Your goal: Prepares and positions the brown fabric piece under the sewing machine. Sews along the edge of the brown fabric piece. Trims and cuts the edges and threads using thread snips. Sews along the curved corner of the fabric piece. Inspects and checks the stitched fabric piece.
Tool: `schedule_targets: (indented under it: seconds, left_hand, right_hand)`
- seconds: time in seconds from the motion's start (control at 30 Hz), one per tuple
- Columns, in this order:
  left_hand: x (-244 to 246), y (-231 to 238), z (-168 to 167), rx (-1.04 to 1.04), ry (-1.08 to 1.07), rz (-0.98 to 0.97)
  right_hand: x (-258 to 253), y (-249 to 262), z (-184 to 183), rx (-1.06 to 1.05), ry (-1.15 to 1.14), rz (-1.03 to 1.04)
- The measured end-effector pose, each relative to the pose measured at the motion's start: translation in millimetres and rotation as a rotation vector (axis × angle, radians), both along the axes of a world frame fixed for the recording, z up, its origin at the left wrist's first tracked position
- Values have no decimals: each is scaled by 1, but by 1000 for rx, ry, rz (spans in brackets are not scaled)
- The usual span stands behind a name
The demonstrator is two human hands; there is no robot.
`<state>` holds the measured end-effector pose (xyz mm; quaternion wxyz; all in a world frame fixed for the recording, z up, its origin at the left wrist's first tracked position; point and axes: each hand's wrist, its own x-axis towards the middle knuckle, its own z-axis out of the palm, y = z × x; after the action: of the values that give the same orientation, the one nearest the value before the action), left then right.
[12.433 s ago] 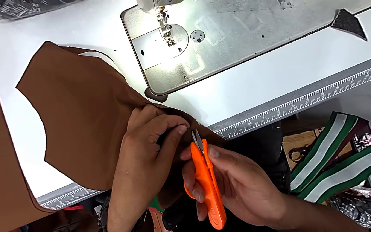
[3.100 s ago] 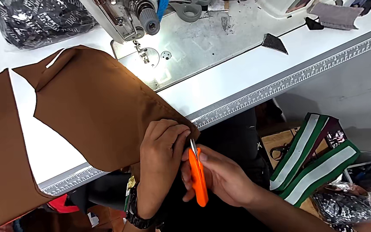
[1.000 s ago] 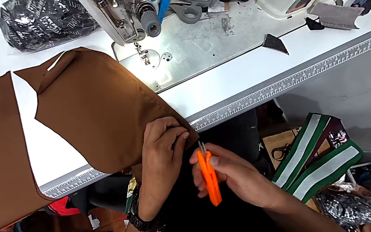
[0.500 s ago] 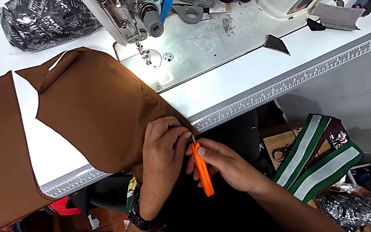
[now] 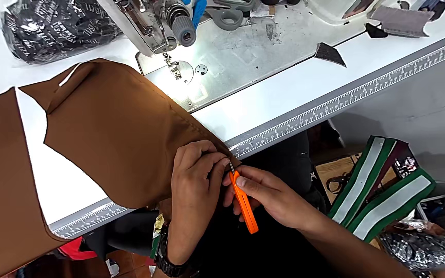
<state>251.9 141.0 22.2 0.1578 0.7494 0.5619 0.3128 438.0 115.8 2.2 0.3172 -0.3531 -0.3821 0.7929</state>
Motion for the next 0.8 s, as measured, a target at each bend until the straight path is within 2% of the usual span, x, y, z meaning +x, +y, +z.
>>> schedule_targets:
  seconds: [0.37,0.4,0.57,0.67,0.8]
  left_hand:
    - [-1,1,-1,9,2,-8]
    - [-2,0,0,3,6,-9]
    - [-5,1,1,-24,-3,-26]
    - [-6,1,2,-39,-24,-26]
    - [-3,-1,-1,-19,-40,1]
  right_hand:
    - [11,0,1,184,-187,2]
    - [14,-2,2,220,-224,-38]
    - [2,6,-1,613,-696,-404]
    - [-8,12,-7,697,-788,-413]
    - [-4,15,-7,653,-794,-375]
